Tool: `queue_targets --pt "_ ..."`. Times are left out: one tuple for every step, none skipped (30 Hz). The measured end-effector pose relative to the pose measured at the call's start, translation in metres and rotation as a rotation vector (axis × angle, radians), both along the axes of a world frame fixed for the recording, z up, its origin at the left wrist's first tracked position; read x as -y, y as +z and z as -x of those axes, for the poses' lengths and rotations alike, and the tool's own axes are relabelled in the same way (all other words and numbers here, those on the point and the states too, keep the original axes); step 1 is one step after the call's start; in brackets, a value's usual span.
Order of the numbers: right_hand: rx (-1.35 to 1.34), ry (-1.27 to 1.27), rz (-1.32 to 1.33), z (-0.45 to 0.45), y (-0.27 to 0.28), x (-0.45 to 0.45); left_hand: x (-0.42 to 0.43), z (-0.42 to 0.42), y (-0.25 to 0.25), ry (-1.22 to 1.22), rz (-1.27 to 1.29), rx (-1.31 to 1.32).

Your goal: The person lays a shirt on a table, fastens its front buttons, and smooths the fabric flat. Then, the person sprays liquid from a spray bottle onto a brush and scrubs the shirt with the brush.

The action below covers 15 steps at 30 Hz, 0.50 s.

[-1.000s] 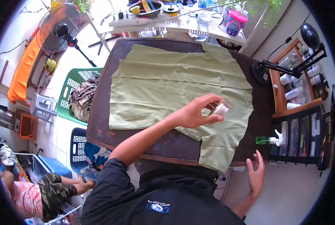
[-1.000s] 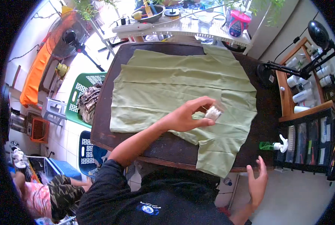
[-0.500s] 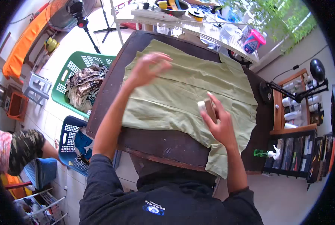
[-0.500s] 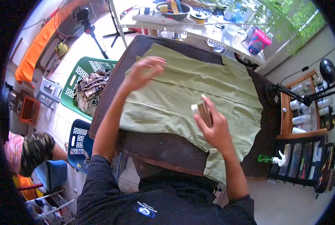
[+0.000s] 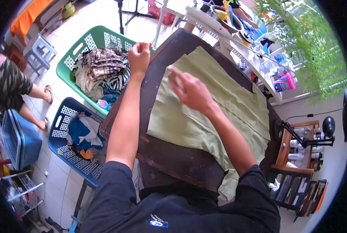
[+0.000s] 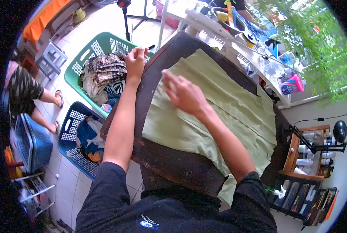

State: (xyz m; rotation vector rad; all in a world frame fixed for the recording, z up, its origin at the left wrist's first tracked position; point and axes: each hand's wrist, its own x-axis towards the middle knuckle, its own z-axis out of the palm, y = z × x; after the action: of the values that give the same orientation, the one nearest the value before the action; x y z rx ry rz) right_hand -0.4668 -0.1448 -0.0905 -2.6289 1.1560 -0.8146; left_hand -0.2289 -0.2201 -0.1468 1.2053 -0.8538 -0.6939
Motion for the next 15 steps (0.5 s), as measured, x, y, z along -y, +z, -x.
queue_targets --pt "0.045 -0.057 0.027 0.000 -0.004 0.010 -0.002 0.002 0.002 -0.009 0.006 -0.032" --pt "0.089 -0.116 0.051 0.001 -0.009 0.016 -0.006 0.004 0.003 -0.020 0.008 -0.065" --pt "0.136 -0.175 0.080 0.002 -0.015 0.018 -0.009 0.005 0.005 -0.029 0.016 -0.094" --pt "0.121 -0.144 0.029 -0.003 -0.011 0.006 -0.010 0.006 0.007 -0.024 0.007 -0.095" --pt "0.106 -0.113 -0.021 -0.009 0.000 -0.014 -0.010 0.006 0.009 -0.030 -0.011 -0.047" --pt "0.105 -0.108 -0.031 -0.016 0.012 -0.045 -0.011 0.007 0.011 -0.036 -0.030 -0.001" --pt "-0.047 0.058 -0.094 -0.023 0.026 -0.082 -0.011 0.009 0.012 -0.046 -0.048 0.045" --pt "-0.196 0.219 -0.155 -0.024 0.031 -0.102 -0.011 0.010 0.013 -0.062 -0.064 0.092" --pt "-0.112 0.157 -0.165 -0.019 0.029 -0.101 -0.012 0.012 0.013 -0.069 -0.070 0.092" --pt "-0.028 0.091 -0.178 -0.011 0.028 -0.099 -0.014 0.013 0.012 -0.052 -0.041 0.174" --pt "-0.024 0.077 -0.190 0.001 0.021 -0.086 -0.017 0.016 0.010 -0.042 -0.013 0.258" --pt "0.021 -0.120 -0.097 0.019 0.010 -0.065 -0.020 0.021 0.010 -0.038 0.020 0.343" --pt "0.062 -0.319 0.002 0.032 0.000 -0.059 -0.024 0.028 0.013 -0.037 0.060 0.428" --pt "0.052 -0.242 0.000 0.038 -0.004 -0.070 -0.027 0.034 0.017 -0.059 0.070 0.434" --pt "0.042 -0.159 0.011 0.038 -0.005 -0.081 -0.033 0.040 0.025 -0.109 0.140 0.538"
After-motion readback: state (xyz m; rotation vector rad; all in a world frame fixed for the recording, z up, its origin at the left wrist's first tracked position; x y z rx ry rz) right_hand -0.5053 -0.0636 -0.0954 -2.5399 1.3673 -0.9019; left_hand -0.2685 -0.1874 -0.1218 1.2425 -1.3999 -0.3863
